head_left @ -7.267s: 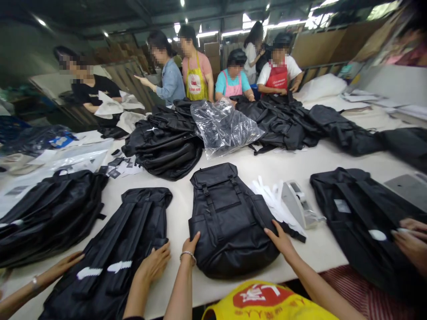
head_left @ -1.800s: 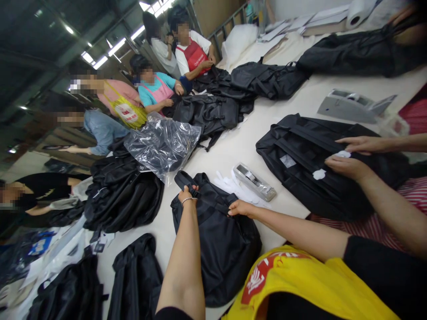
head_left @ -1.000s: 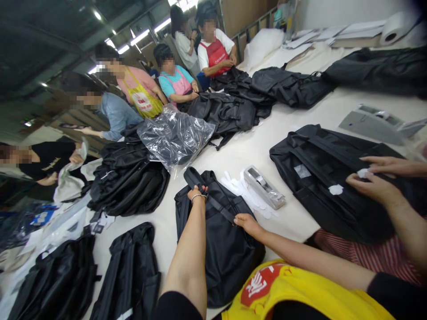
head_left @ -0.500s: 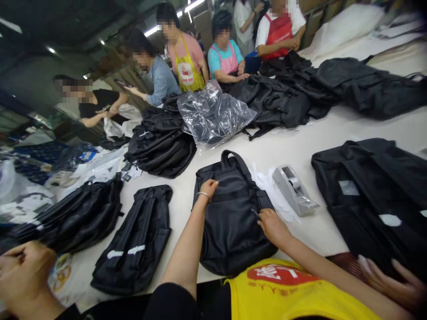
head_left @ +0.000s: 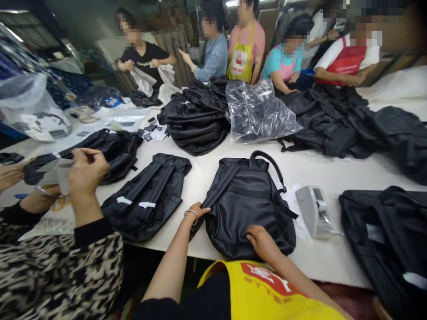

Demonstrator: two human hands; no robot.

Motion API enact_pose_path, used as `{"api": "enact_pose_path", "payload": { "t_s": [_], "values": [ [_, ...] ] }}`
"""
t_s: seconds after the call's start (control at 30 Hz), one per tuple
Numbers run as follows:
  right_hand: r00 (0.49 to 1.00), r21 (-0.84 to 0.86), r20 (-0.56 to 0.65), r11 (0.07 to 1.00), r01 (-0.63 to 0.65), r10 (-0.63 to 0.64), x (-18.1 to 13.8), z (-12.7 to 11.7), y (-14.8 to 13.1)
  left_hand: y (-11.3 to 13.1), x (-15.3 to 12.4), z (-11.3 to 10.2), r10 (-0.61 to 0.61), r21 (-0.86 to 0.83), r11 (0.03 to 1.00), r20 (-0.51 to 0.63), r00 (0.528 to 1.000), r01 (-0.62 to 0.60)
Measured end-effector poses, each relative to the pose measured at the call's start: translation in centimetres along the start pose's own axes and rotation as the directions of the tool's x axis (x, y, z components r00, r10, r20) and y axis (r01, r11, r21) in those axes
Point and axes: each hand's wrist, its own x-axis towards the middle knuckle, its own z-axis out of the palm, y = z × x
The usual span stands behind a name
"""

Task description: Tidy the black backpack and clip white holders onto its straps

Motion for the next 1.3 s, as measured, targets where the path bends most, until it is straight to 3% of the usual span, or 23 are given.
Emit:
{"api": "enact_pose_path", "payload": {
  "t_s": [0.13,0.27,0.33,0.43,0.5,0.6,0.67,0.8,0.83,0.87,0.9,0.97,1.03,1.13,1.3],
  "values": [
    [0.99,0.2,0.127,0.977,-0.08,0.055,0.6,0.2,-2.5,3.1,-1.2,-1.9,-0.082,-0.111,0.987,0.265,0.961,0.115],
    [0.996,0.475,0.095,0.879,-0.044,-0.001,2.5,-1.5,-5.6,9.0,-2.7,-1.2,0.142,-0.438,0.888,0.55,0.823,0.14],
    [0.996,0.565,0.047,0.824,0.031,-0.07,3.9,-2.3,-7.3,12.3,-2.9,0.3,0.261,-0.559,0.821,0.547,0.796,0.114],
    [0.993,0.674,0.053,0.738,0.04,-0.102,5.8,-2.9,-9.2,16.0,-2.5,3.5,0.32,-0.63,0.772,0.503,0.803,0.086],
    [0.999,0.729,0.025,0.685,0.003,-0.032,6.9,-2.7,-9.9,17.1,-1.9,5.7,0.325,-0.637,0.767,0.491,0.809,0.078],
    [0.977,0.781,-0.094,0.623,-0.049,0.194,8.1,-2.0,-9.6,16.8,-1.1,7.8,0.351,-0.645,0.761,0.507,0.787,0.076],
    [0.938,0.812,-0.121,0.575,-0.094,0.324,8.8,-1.6,-8.9,15.5,-1.1,8.2,0.363,-0.604,0.791,0.592,0.719,0.098],
    [0.917,0.848,-0.026,0.494,-0.19,0.397,10.1,-1.6,-7.1,12.3,-1.7,7.7,0.29,-0.351,0.935,0.839,0.46,0.05],
    [0.915,0.839,-0.002,0.498,-0.218,0.404,10.5,-1.6,-6.7,11.7,-1.8,7.7,0.274,-0.308,0.951,0.864,0.423,0.015],
    [0.908,0.824,0.014,0.509,-0.248,0.419,10.7,-1.5,-6.4,11.3,-1.8,7.8,0.272,-0.294,0.956,0.867,0.418,-0.012],
    [0.896,0.804,0.014,0.527,-0.275,0.445,10.9,-1.3,-6.0,11.0,-1.7,8.0,0.284,-0.305,0.952,0.85,0.444,-0.025],
    [0.855,0.744,-0.03,0.583,-0.327,0.518,11.0,-0.5,-5.3,10.8,-1.1,8.6,0.313,-0.377,0.926,0.78,0.542,0.007],
    [0.811,0.663,-0.094,0.644,-0.381,0.577,10.9,0.9,-4.7,10.9,-0.1,9.2,0.317,-0.463,0.88,0.737,0.597,0.104],
    [0.789,0.567,-0.051,0.669,-0.482,0.612,10.6,3.6,-4.0,10.9,1.2,9.5,0.284,-0.508,0.824,0.754,0.592,0.251],
    [0.797,0.499,0.043,0.678,-0.539,0.602,10.8,5.6,-3.6,10.2,2.3,9.8,0.219,-0.483,0.813,0.771,0.598,0.325]
  ]
}}
